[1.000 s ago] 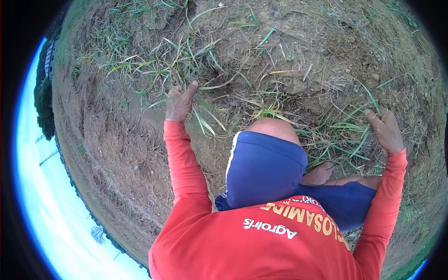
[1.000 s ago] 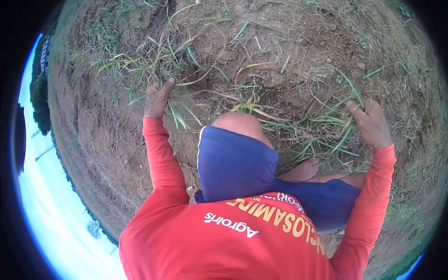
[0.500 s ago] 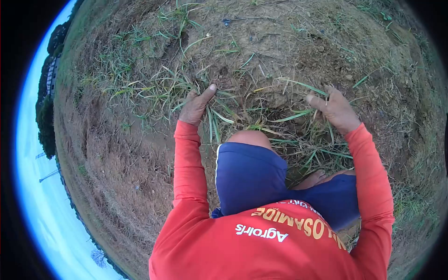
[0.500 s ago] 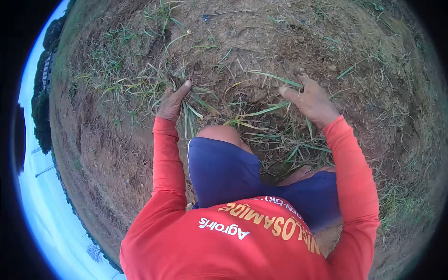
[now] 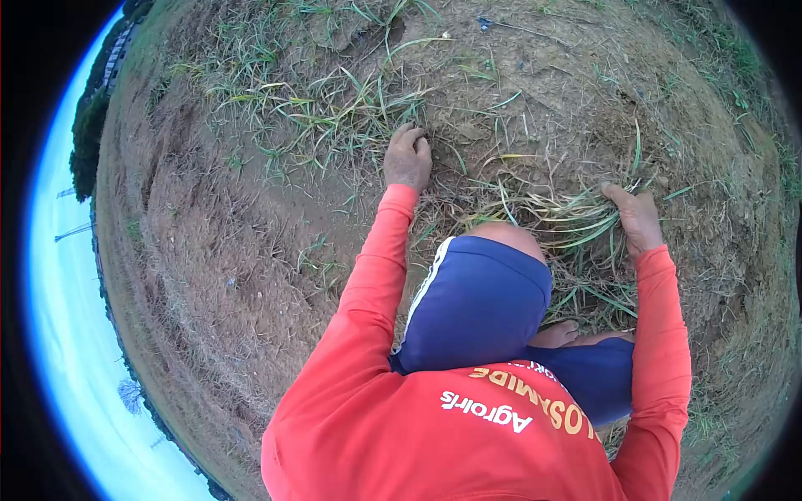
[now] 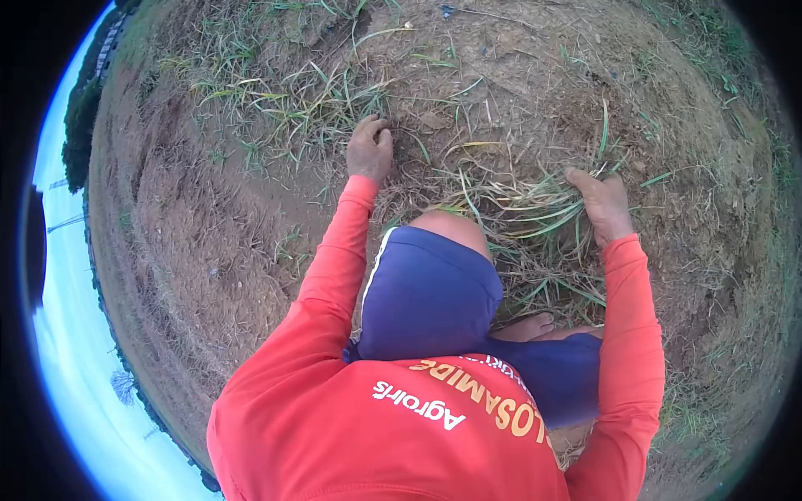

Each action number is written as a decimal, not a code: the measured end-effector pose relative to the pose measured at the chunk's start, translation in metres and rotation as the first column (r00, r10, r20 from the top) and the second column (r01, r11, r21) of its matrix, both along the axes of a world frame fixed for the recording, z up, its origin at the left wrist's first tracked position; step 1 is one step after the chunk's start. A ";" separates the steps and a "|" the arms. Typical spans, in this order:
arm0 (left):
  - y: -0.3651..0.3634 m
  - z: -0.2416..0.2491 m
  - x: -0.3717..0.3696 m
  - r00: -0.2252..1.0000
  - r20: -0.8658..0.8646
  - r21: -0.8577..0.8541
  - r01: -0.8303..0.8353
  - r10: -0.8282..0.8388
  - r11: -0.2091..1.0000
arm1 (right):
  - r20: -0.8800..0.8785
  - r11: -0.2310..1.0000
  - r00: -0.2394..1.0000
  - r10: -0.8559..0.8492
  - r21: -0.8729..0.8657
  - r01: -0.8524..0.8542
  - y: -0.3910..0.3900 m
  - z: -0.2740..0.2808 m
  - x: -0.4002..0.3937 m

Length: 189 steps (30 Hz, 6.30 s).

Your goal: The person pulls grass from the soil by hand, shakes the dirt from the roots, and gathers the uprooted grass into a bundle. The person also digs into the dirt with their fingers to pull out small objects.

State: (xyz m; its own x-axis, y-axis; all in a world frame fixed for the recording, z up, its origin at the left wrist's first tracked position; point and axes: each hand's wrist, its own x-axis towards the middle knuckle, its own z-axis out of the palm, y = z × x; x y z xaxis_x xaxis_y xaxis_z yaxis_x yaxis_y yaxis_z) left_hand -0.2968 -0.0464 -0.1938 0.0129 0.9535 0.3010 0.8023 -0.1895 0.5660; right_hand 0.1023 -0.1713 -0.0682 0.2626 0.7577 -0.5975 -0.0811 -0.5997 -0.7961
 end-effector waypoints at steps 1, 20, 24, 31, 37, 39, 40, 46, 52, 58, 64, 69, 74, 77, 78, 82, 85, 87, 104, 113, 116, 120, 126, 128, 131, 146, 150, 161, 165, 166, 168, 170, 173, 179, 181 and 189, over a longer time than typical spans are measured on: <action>0.007 -0.012 -0.017 0.997 -0.062 -0.002 -0.051 0.050 0.999 | 0.047 0.999 0.998 0.033 -0.005 -0.033 -0.002 0.000 0.001; 0.023 0.030 -0.115 0.976 0.133 -0.537 -0.075 0.172 0.840 | 0.323 0.969 0.914 0.245 -0.081 -0.232 0.000 0.015 -0.010; 0.027 0.025 -0.082 0.975 0.220 -0.423 0.081 0.016 0.903 | 0.384 0.949 0.871 0.305 -0.050 -0.311 0.002 -0.018 0.001; 0.066 0.005 -0.053 0.892 -0.436 -0.175 -0.218 0.123 0.960 | 0.543 0.901 0.721 0.431 -0.226 -0.369 0.002 0.033 -0.028; 0.076 -0.025 -0.067 0.842 -0.535 -0.224 -0.219 0.067 0.950 | 0.454 0.900 0.777 0.436 -0.203 -0.386 -0.001 0.021 -0.018; 0.084 -0.014 -0.072 0.835 -0.548 -0.279 -0.228 0.040 0.933 | 0.479 0.901 0.763 0.433 -0.197 -0.387 -0.001 0.019 -0.018; 0.085 -0.009 -0.075 0.839 -0.543 -0.271 -0.212 0.032 0.939 | 0.477 0.896 0.758 0.444 -0.210 -0.392 0.000 0.024 -0.019; 0.088 -0.014 -0.097 0.794 -0.596 -0.303 -0.083 -0.121 0.949 | 0.449 0.913 0.795 0.407 -0.177 -0.368 0.001 0.022 -0.025; 0.074 -0.006 -0.088 0.836 -0.547 -0.336 -0.175 -0.040 0.925 | 0.407 0.920 0.826 0.391 -0.144 -0.364 -0.003 0.010 -0.013; 0.062 0.019 -0.085 0.889 -0.444 -0.277 -0.253 0.110 0.927 | 0.417 0.939 0.842 0.342 -0.115 -0.324 -0.005 0.018 -0.013; 0.063 0.085 -0.119 0.966 0.150 -0.345 -0.147 0.210 0.927 | 0.402 0.911 0.817 0.413 -0.197 -0.363 0.004 0.002 -0.009; 0.083 0.037 -0.172 0.994 -0.063 -0.380 -0.102 0.084 0.919 | 0.512 0.885 0.732 0.449 -0.145 -0.442 0.011 0.017 -0.020; 0.054 0.055 -0.192 0.921 -0.008 -0.239 -0.379 0.389 0.894 | 0.418 0.848 0.738 0.529 -0.251 -0.466 0.016 0.031 -0.019; 0.052 0.067 -0.142 0.962 -0.042 -0.217 -0.271 0.269 0.938 | 0.493 0.855 0.701 0.516 -0.258 -0.449 0.011 0.024 -0.023; 0.057 0.061 -0.122 0.970 -0.082 -0.206 -0.240 0.228 0.949 | 0.512 0.838 0.665 0.544 -0.284 -0.466 0.011 0.021 -0.025; 0.071 0.031 -0.043 0.993 0.037 -0.135 0.114 -0.110 0.984 | 0.516 0.810 0.625 0.586 -0.355 -0.466 0.014 0.019 -0.029; 0.082 0.015 -0.019 0.993 0.057 -0.070 0.103 -0.099 0.992 | 0.518 0.810 0.624 0.586 -0.353 -0.468 0.013 0.029 -0.032; 0.080 0.009 -0.014 0.998 0.051 -0.034 0.043 -0.041 0.999 | 0.518 0.809 0.621 0.588 -0.366 -0.461 0.012 0.034 -0.033; 0.081 0.090 -0.064 0.554 0.808 -0.399 0.262 0.201 0.879 | 0.467 0.794 0.647 0.603 -0.278 -0.540 0.017 0.025 -0.024; 0.085 0.038 -0.102 0.588 0.761 -0.506 0.274 0.274 0.818 | 0.481 0.779 0.620 0.620 -0.283 -0.560 0.004 0.017 -0.022; 0.076 0.056 -0.103 0.509 0.790 -0.535 0.300 0.342 0.790 | 0.502 0.775 0.598 0.625 -0.308 -0.552 0.012 0.029 -0.034; 0.065 0.047 -0.091 0.988 0.011 -0.611 0.127 -0.152 0.782 | 0.542 0.760 0.541 0.643 -0.363 -0.540 0.008 -0.003 -0.025; 0.054 0.011 -0.076 0.999 0.001 -0.443 -0.039 0.044 0.896 | 0.523 0.780 0.591 0.614 -0.290 -0.554 0.013 0.000 -0.033; 0.070 0.021 -0.077 0.989 -0.043 -0.318 -0.151 0.145 0.936 | 0.584 0.772 0.522 0.622 -0.346 -0.533 0.014 -0.007 -0.034; 0.121 -0.035 -0.129 0.959 -0.216 0.274 -0.124 0.186 0.954 | 0.626 0.776 0.480 0.615 -0.375 -0.506 0.012 -0.008 -0.035; 0.151 -0.015 -0.165 0.870 -0.475 -0.427 -0.358 0.131 0.831 | 0.610 0.809 0.541 0.579 -0.351 -0.471 0.013 -0.022 -0.028; 0.149 -0.022 -0.166 0.854 -0.495 -0.395 -0.384 0.159 0.834 | 0.597 0.818 0.571 0.564 -0.307 -0.487 0.018 -0.016 -0.033; 0.127 -0.012 -0.158 0.846 -0.469 -0.332 -0.435 0.254 0.837 | 0.474 0.840 0.694 0.542 -0.305 -0.448 0.013 -0.024 -0.022; 0.124 0.017 -0.154 0.870 -0.394 -0.290 -0.423 0.296 0.858 | 0.397 0.836 0.743 0.539 -0.356 -0.417 0.022 -0.010 -0.021; 0.121 0.025 -0.162 0.884 -0.365 -0.288 -0.407 0.294 0.867 | 0.320 0.840 0.786 0.530 -0.329 -0.432 0.022 -0.009 -0.027; 0.118 0.047 -0.162 0.908 -0.322 -0.204 -0.343 0.268 0.917 | 0.369 0.854 0.772 0.518 -0.267 -0.446 0.021 -0.016 -0.030; 0.115 0.070 -0.162 0.934 -0.221 -0.248 -0.331 0.279 0.911 | 0.416 0.865 0.758 0.502 -0.238 -0.442 0.028 -0.016 -0.025; 0.101 0.098 -0.151 0.950 -0.159 -0.285 -0.306 0.270 0.908 | 0.401 0.836 0.734 0.548 -0.292 -0.464 0.033 -0.007 -0.026; 0.081 0.151 -0.136 0.948 0.111 -0.231 -0.268 0.299 0.935 | 0.486 0.849 0.700 0.523 -0.221 -0.480 0.027 -0.005 -0.027; 0.080 0.174 -0.129 0.945 0.151 -0.188 -0.259 0.289 0.947 | 0.530 0.824 0.633 0.564 -0.312 -0.473 0.029 0.000 -0.029; 0.091 0.236 -0.113 0.653 0.748 0.018 -0.202 0.121 0.979 | 0.531 0.782 0.581 0.617 -0.333 -0.527 0.023 -0.005 -0.027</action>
